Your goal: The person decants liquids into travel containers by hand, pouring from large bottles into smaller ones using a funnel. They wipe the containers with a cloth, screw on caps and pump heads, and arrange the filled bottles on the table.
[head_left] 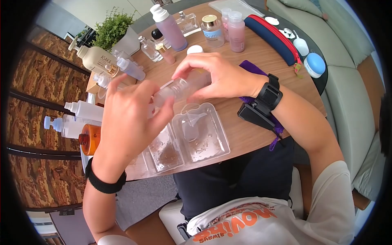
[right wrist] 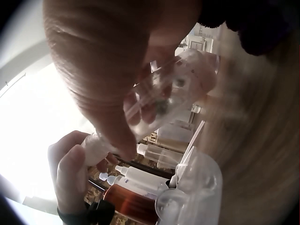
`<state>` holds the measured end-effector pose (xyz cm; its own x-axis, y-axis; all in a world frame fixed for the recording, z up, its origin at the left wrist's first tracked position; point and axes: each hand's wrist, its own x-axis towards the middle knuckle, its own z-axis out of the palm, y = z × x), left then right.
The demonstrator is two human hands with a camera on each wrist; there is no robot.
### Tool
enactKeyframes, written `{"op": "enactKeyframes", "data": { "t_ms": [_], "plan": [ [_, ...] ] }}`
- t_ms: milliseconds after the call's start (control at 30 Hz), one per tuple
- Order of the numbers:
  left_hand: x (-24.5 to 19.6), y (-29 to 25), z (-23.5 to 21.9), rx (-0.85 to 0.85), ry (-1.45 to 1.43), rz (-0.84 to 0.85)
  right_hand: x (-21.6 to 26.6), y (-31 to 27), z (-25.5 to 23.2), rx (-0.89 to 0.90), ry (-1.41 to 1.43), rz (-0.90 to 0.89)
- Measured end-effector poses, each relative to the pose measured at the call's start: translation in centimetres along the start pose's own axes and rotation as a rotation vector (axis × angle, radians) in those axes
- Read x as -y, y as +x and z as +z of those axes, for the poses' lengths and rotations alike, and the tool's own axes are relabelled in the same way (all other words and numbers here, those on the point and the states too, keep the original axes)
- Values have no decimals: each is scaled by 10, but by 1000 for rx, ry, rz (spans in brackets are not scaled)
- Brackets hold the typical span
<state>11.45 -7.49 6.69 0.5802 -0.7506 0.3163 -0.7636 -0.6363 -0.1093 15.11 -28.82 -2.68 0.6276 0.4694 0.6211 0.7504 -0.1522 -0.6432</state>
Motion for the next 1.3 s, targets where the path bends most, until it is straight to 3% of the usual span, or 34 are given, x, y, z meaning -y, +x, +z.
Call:
{"op": "enactKeyframes", "data": {
  "t_ms": [133, 267, 300, 433, 633, 833, 967, 1067, 1300],
  "plan": [
    [2, -5, -15, 58, -229, -270, -7, 0, 2, -87, -77, -89],
    [-10, -15, -50, 122, -455, -665, -7, 0, 3, -109, -93, -64],
    [-1, -28, -47, 33, -307, -483, -7, 0, 3, -107, -94, -54],
    [-1, -54, -58, -15, -312, -580, -3, 1, 3, -99, -4, 40],
    [2, -89, -38, -208, -524, -635, 1, -1, 4, -69, 153, 183],
    [-3, -92, -17, -360, -673, -671, 1, -1, 3, -12, 137, 156],
    [-6, -80, -23, -222, -420, -636, -1, 0, 3, -18, 141, 108],
    [-5, -79, -28, -283, -361, -573, 0, -2, 2, -24, 129, 105],
    [1, -81, -36, -250, -299, -512, 5, 0, 2, 3, 137, 116]
  ]
}}
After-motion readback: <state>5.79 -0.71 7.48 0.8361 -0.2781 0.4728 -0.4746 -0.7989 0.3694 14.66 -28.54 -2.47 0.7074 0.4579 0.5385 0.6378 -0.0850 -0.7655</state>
